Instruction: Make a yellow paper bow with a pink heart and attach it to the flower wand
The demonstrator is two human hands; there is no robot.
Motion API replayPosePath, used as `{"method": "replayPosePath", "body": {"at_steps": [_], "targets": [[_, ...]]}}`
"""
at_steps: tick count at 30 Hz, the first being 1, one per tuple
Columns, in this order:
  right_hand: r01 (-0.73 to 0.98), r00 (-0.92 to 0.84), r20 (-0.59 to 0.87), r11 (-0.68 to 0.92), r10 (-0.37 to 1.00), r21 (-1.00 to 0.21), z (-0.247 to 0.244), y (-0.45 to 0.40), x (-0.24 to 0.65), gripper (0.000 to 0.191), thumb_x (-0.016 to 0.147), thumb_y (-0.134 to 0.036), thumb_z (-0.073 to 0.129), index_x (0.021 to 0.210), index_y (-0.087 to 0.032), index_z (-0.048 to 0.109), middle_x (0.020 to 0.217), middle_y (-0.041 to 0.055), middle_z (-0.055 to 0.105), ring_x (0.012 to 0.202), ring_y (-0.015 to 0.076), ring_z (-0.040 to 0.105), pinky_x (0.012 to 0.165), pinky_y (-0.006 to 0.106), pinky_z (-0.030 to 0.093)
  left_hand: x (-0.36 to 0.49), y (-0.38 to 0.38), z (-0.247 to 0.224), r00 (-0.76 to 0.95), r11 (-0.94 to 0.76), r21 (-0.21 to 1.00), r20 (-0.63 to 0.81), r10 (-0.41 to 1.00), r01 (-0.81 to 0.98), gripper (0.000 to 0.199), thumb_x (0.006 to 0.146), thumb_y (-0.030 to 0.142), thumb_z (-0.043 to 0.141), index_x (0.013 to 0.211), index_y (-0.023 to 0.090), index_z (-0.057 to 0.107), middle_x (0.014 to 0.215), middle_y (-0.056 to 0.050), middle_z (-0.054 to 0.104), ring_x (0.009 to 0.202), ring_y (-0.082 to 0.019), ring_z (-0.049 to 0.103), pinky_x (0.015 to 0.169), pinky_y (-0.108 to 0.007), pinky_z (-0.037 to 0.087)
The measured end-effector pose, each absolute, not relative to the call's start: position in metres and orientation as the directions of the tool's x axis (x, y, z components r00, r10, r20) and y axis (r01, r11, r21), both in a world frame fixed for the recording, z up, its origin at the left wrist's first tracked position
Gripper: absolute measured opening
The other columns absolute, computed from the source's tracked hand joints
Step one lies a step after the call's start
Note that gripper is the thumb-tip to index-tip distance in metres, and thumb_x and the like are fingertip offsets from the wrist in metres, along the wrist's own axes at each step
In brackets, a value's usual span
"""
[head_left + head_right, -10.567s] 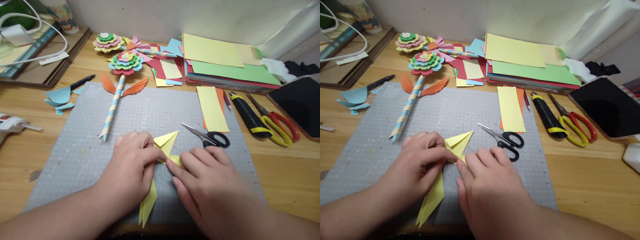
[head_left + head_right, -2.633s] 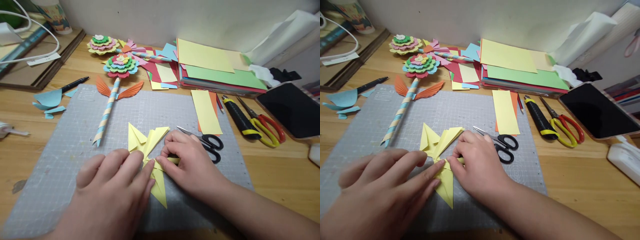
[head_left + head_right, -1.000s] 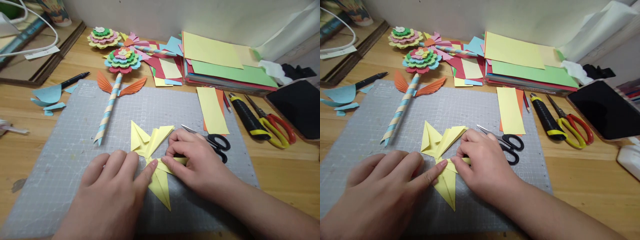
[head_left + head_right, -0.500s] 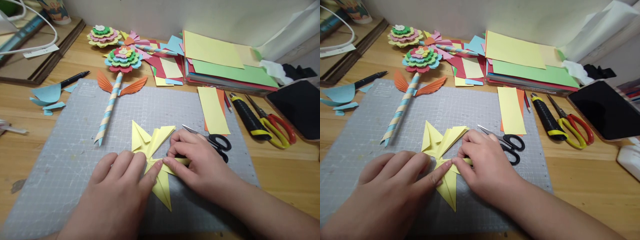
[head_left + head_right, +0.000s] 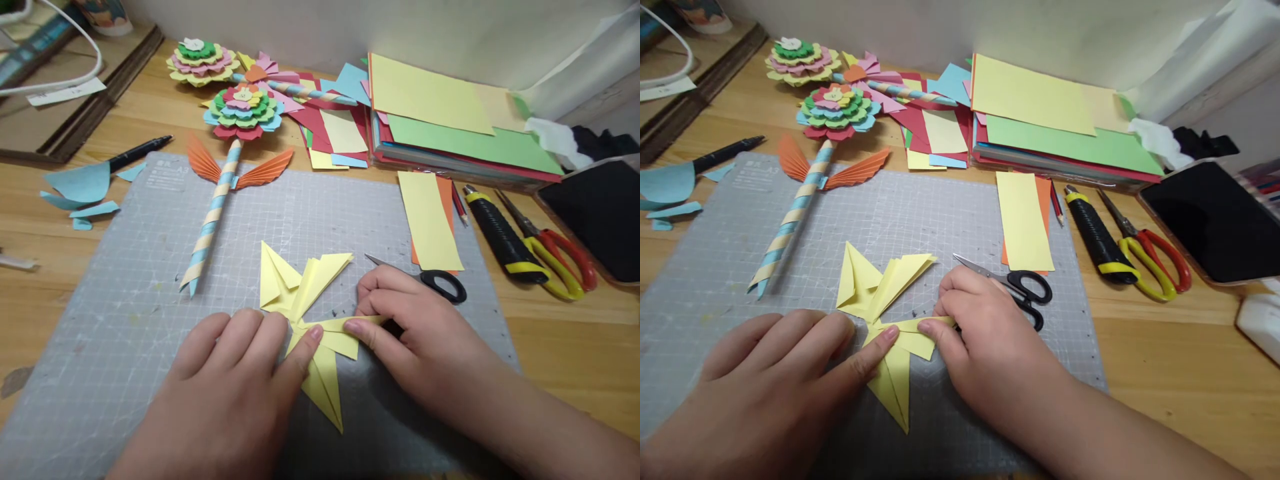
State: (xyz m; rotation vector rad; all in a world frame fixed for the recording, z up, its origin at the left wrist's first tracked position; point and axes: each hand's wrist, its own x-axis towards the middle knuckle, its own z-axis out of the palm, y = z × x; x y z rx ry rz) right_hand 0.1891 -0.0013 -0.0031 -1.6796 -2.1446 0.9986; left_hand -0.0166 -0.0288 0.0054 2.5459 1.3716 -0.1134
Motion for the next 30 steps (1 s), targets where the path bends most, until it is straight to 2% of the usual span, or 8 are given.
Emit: {"method": "replayPosePath", "body": {"at_steps": [12, 22, 25, 27, 28, 30], "targets": [[0.792, -0.363, -0.193, 0.193, 0.912, -0.579, -0.002, 0.0, 0.184, 0.022, 0.086, -0.014, 0.052, 0.065, -0.018, 0.052, 0.081, 0.0022, 0.051, 0.079, 0.0173, 0.05, 0.072, 0.035, 0.039, -0.014, -0.029, 0.006, 0.579, -0.547, 0.208, -0.143, 0.803, 0.811, 0.054, 0.075, 0.005, 0.048, 0.121, 0.031, 0.061, 0.089, -0.003, 0.065, 0.084, -0.024, 0.051, 0.077, -0.043, 0.036], [0.81, -0.371, -0.183, 0.221, 0.91, -0.543, -0.002, 0.001, 0.183, 0.02, 0.086, -0.016, 0.052, 0.066, -0.019, 0.051, 0.082, 0.0032, 0.053, 0.079, 0.0187, 0.051, 0.072, 0.036, 0.041, -0.013, -0.024, 0.005, 0.582, -0.555, 0.199, -0.122, 0.804, 0.808, 0.05, 0.075, 0.01, 0.049, 0.116, 0.035, 0.062, 0.085, -0.003, 0.061, 0.08, -0.026, 0.051, 0.074, -0.044, 0.039], [0.801, -0.352, -0.104, 0.242, 0.93, -0.548, -0.005, -0.003, 0.184, 0.007, 0.084, -0.014, 0.053, 0.079, -0.019, 0.054, 0.092, 0.0051, 0.056, 0.086, 0.0202, 0.054, 0.075, 0.037, 0.043, -0.012, -0.024, 0.006, 0.586, -0.556, 0.209, -0.131, 0.799, 0.805, 0.048, 0.076, 0.011, 0.05, 0.116, 0.035, 0.063, 0.083, -0.003, 0.061, 0.077, -0.025, 0.052, 0.071, -0.043, 0.039], [0.796, -0.348, 0.012, 0.302, 0.938, -0.525, -0.004, -0.008, 0.185, 0.011, 0.084, -0.015, 0.054, 0.093, -0.019, 0.058, 0.099, 0.0079, 0.056, 0.093, 0.0219, 0.054, 0.078, 0.036, 0.043, -0.01, -0.024, 0.006, 0.576, -0.544, 0.211, -0.147, 0.804, 0.812, 0.047, 0.076, 0.013, 0.052, 0.115, 0.036, 0.064, 0.085, -0.003, 0.062, 0.078, -0.025, 0.052, 0.071, -0.043, 0.04], [0.806, -0.356, 0.069, 0.343, 0.932, -0.483, -0.002, -0.011, 0.185, 0.013, 0.085, -0.017, 0.054, 0.096, -0.019, 0.06, 0.097, 0.0083, 0.057, 0.09, 0.022, 0.055, 0.076, 0.036, 0.043, -0.01, -0.025, 0.006, 0.565, -0.533, 0.209, -0.152, 0.811, 0.82, 0.047, 0.076, 0.013, 0.053, 0.115, 0.036, 0.064, 0.086, -0.003, 0.062, 0.079, -0.025, 0.052, 0.072, -0.043, 0.04], [0.831, -0.414, 0.135, 0.434, 0.9, -0.349, 0.004, -0.019, 0.185, 0.017, 0.088, -0.026, 0.052, 0.099, -0.02, 0.064, 0.08, 0.006, 0.06, 0.073, 0.0219, 0.055, 0.065, 0.036, 0.041, -0.01, -0.025, 0.006, 0.555, -0.52, 0.217, -0.151, 0.818, 0.826, 0.049, 0.076, 0.012, 0.055, 0.118, 0.036, 0.062, 0.086, -0.002, 0.062, 0.079, -0.025, 0.052, 0.072, -0.042, 0.04]]}}
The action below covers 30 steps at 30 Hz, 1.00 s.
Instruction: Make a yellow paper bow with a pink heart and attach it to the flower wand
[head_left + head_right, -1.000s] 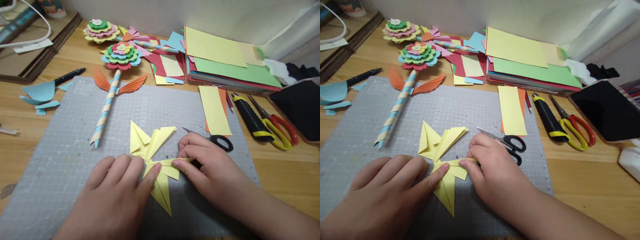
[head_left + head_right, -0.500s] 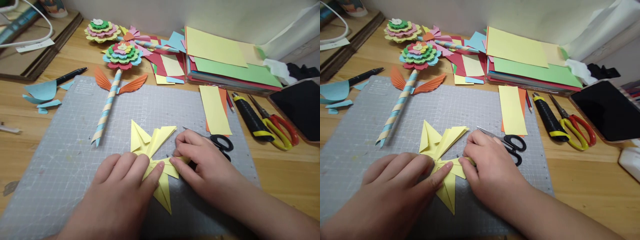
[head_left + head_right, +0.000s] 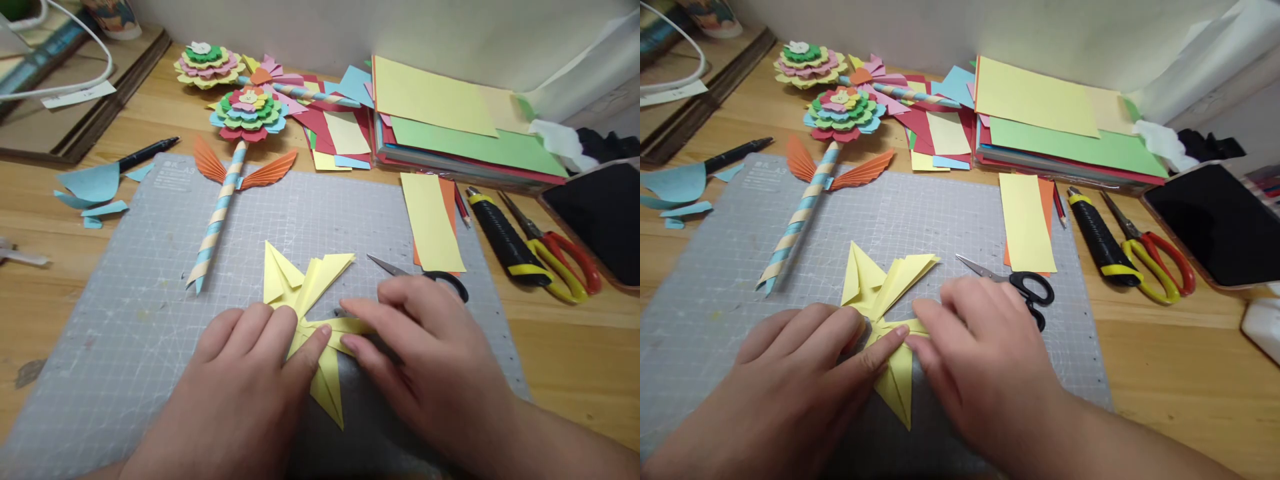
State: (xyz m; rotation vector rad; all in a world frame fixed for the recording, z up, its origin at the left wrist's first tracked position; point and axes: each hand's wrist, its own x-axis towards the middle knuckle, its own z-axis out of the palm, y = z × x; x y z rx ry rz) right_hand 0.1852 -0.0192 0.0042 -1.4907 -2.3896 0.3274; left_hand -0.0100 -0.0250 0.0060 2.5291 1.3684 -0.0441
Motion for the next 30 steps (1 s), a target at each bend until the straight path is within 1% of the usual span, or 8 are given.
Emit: {"method": "replayPosePath", "body": {"at_steps": [3, 5, 9, 15, 17, 20, 25, 30], "targets": [[0.777, -0.565, 0.09, 0.566, 0.82, -0.276, 0.01, -0.033, 0.183, 0.033, 0.09, -0.035, 0.042, 0.103, -0.018, 0.066, 0.061, 0.0035, 0.061, 0.048, 0.0181, 0.05, 0.047, 0.033, 0.031, -0.012, -0.024, 0.006, 0.562, -0.516, 0.262, -0.146, 0.814, 0.815, 0.051, 0.075, 0.011, 0.057, 0.12, 0.035, 0.061, 0.085, -0.002, 0.061, 0.078, -0.023, 0.052, 0.07, -0.039, 0.039], [0.776, -0.591, 0.057, 0.587, 0.804, -0.232, 0.008, -0.042, 0.182, 0.038, 0.092, -0.033, 0.038, 0.114, -0.015, 0.063, 0.059, 0.0025, 0.063, 0.041, 0.0172, 0.049, 0.042, 0.034, 0.029, -0.014, -0.023, 0.006, 0.58, -0.526, 0.292, -0.139, 0.803, 0.799, 0.05, 0.074, 0.011, 0.057, 0.118, 0.034, 0.062, 0.084, -0.002, 0.061, 0.077, -0.022, 0.052, 0.068, -0.038, 0.039], [0.802, -0.584, -0.055, 0.564, 0.81, -0.196, -0.003, -0.051, 0.181, 0.038, 0.092, -0.026, 0.038, 0.12, -0.012, 0.06, 0.067, 0.004, 0.069, 0.044, 0.0207, 0.058, 0.042, 0.036, 0.036, -0.014, -0.023, 0.006, 0.583, -0.532, 0.29, -0.126, 0.803, 0.796, 0.05, 0.073, 0.008, 0.054, 0.114, 0.034, 0.064, 0.083, -0.001, 0.062, 0.078, -0.022, 0.052, 0.071, -0.038, 0.038], [0.81, -0.576, -0.101, 0.55, 0.812, -0.202, -0.001, -0.046, 0.178, 0.04, 0.092, -0.023, 0.034, 0.119, -0.011, 0.062, 0.065, 0.0056, 0.069, 0.043, 0.0234, 0.061, 0.041, 0.038, 0.04, -0.009, -0.025, 0.007, 0.551, -0.491, 0.296, -0.17, 0.817, 0.82, 0.054, 0.072, 0.006, 0.052, 0.116, 0.035, 0.064, 0.085, 0.0, 0.063, 0.081, -0.023, 0.053, 0.073, -0.039, 0.038], [0.82, -0.561, -0.114, 0.531, 0.82, -0.211, 0.002, -0.042, 0.177, 0.041, 0.092, -0.02, 0.032, 0.114, -0.011, 0.065, 0.063, 0.0068, 0.07, 0.043, 0.0241, 0.063, 0.04, 0.038, 0.041, -0.009, -0.025, 0.007, 0.547, -0.488, 0.293, -0.17, 0.82, 0.822, 0.053, 0.073, 0.006, 0.052, 0.116, 0.034, 0.063, 0.085, -0.001, 0.063, 0.082, -0.023, 0.053, 0.074, -0.04, 0.038], [0.825, -0.553, -0.132, 0.518, 0.823, -0.228, 0.007, -0.04, 0.179, 0.042, 0.091, -0.019, 0.029, 0.103, -0.012, 0.069, 0.058, 0.0071, 0.068, 0.04, 0.0229, 0.062, 0.037, 0.037, 0.038, -0.01, -0.024, 0.008, 0.574, -0.519, 0.287, -0.16, 0.803, 0.805, 0.048, 0.075, 0.009, 0.054, 0.116, 0.033, 0.064, 0.085, -0.002, 0.062, 0.08, -0.023, 0.052, 0.072, -0.04, 0.039], [0.844, -0.53, -0.165, 0.498, 0.832, -0.2, 0.01, -0.042, 0.188, 0.036, 0.092, -0.021, 0.033, 0.093, -0.017, 0.069, 0.053, 0.004, 0.066, 0.037, 0.0206, 0.061, 0.035, 0.034, 0.033, -0.012, -0.024, 0.008, 0.564, -0.522, 0.245, -0.151, 0.812, 0.817, 0.05, 0.076, 0.009, 0.054, 0.119, 0.034, 0.062, 0.085, -0.002, 0.062, 0.082, -0.024, 0.053, 0.072, -0.041, 0.039], [0.88, -0.466, -0.14, 0.441, 0.874, -0.177, 0.016, -0.041, 0.195, 0.041, 0.092, -0.02, 0.035, 0.064, -0.021, 0.065, 0.045, 0.0022, 0.062, 0.032, 0.0184, 0.058, 0.034, 0.032, 0.032, -0.017, -0.023, 0.002, 0.639, -0.602, 0.261, -0.081, 0.765, 0.754, 0.05, 0.073, 0.013, 0.06, 0.119, 0.032, 0.061, 0.086, -0.002, 0.063, 0.079, -0.026, 0.055, 0.07, -0.041, 0.042]]}}
